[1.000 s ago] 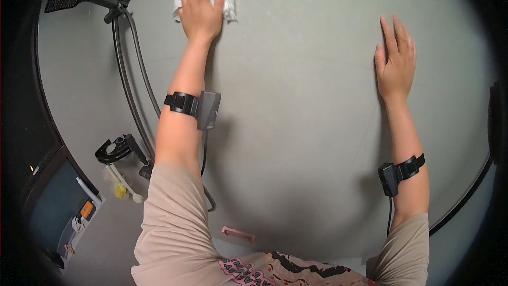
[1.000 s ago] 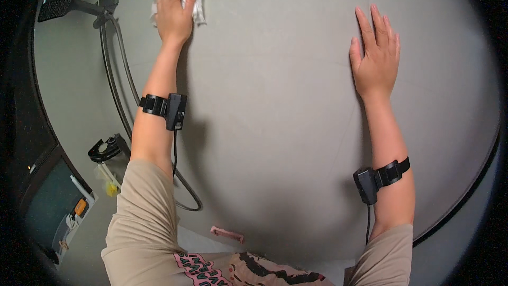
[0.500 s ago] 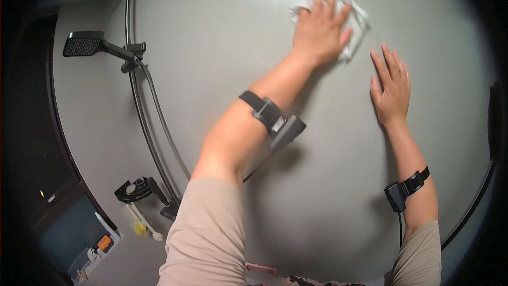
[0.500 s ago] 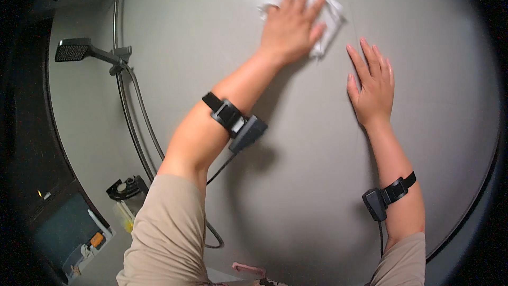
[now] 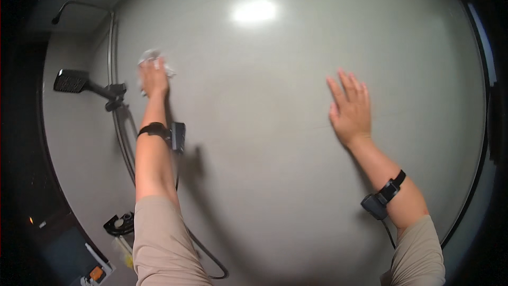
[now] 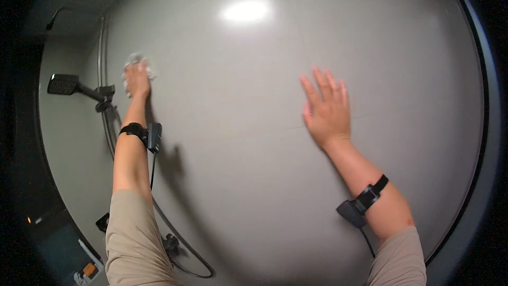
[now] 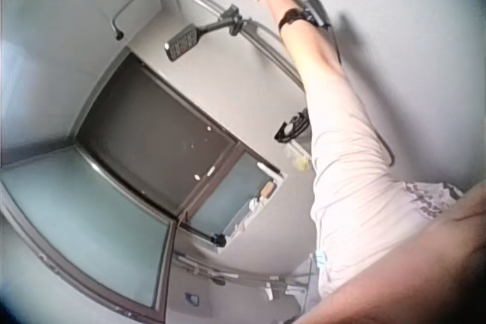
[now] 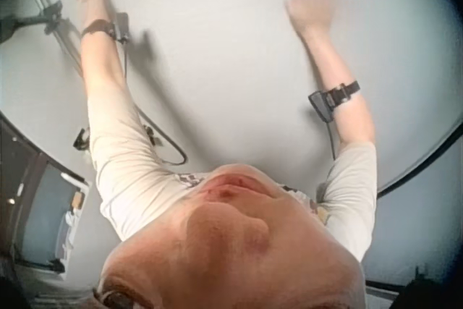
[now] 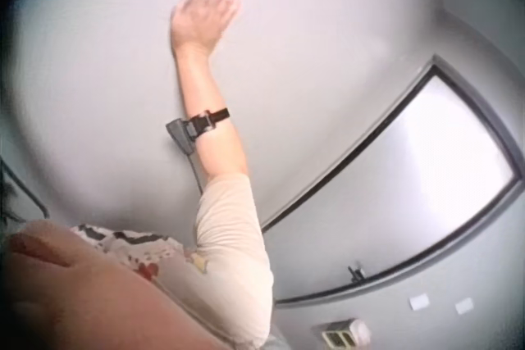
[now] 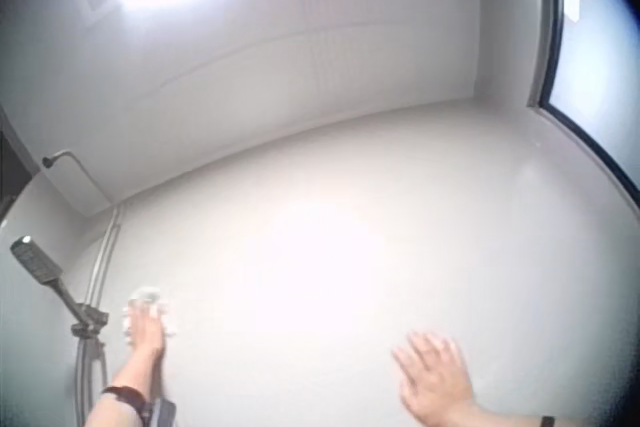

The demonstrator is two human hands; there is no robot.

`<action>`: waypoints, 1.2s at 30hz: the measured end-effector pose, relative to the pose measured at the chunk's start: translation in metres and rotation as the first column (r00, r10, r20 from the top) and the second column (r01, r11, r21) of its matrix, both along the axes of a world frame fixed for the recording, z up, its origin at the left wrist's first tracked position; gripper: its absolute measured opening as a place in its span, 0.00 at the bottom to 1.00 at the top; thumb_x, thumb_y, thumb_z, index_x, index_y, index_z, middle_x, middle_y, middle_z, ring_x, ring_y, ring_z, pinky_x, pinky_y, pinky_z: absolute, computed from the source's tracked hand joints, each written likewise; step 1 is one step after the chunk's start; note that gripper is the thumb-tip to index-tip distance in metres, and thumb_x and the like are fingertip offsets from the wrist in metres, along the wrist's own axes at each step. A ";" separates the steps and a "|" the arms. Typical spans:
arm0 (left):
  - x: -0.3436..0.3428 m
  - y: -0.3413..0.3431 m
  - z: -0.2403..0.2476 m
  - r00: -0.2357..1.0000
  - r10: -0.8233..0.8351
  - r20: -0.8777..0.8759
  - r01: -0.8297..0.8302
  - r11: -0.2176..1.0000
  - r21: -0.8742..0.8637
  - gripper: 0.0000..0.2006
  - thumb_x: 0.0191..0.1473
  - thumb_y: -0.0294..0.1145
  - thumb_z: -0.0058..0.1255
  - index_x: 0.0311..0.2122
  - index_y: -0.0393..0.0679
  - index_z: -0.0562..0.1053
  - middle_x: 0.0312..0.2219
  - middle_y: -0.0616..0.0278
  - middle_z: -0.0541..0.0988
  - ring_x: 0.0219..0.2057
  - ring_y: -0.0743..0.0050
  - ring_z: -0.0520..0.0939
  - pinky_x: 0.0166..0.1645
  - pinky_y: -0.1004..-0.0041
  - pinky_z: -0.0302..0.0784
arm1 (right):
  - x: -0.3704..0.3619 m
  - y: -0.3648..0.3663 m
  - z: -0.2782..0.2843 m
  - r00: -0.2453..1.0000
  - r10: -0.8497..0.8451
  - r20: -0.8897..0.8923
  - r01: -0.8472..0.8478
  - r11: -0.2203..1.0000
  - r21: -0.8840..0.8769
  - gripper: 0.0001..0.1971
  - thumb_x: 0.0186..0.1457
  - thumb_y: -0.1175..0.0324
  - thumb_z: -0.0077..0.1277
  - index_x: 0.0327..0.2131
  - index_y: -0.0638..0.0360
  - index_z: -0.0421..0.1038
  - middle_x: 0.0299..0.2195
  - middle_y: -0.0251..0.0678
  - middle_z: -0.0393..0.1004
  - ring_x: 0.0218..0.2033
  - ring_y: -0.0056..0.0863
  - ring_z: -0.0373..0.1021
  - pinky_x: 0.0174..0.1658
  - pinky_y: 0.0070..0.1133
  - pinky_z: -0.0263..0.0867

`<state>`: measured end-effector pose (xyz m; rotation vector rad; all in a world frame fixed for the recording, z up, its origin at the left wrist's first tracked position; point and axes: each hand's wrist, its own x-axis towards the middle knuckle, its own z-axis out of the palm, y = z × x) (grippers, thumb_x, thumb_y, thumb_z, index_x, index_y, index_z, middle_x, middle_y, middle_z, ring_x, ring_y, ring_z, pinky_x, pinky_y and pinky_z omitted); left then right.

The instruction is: Cleaning and wiping down bathroom walls and shower area.

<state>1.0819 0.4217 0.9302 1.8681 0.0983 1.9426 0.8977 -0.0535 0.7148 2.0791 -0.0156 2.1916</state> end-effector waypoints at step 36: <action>-0.103 -0.265 -0.092 0.961 -0.269 0.065 0.128 0.642 0.756 0.28 0.62 0.58 0.42 0.65 0.65 0.63 0.67 0.58 0.60 0.69 0.55 0.57 0.65 0.50 0.58 | -0.001 -0.012 0.004 0.995 0.097 0.011 -0.097 0.995 0.000 0.29 0.54 0.65 0.50 0.62 0.34 0.63 0.65 0.27 0.58 0.66 0.35 0.54 0.68 0.42 0.50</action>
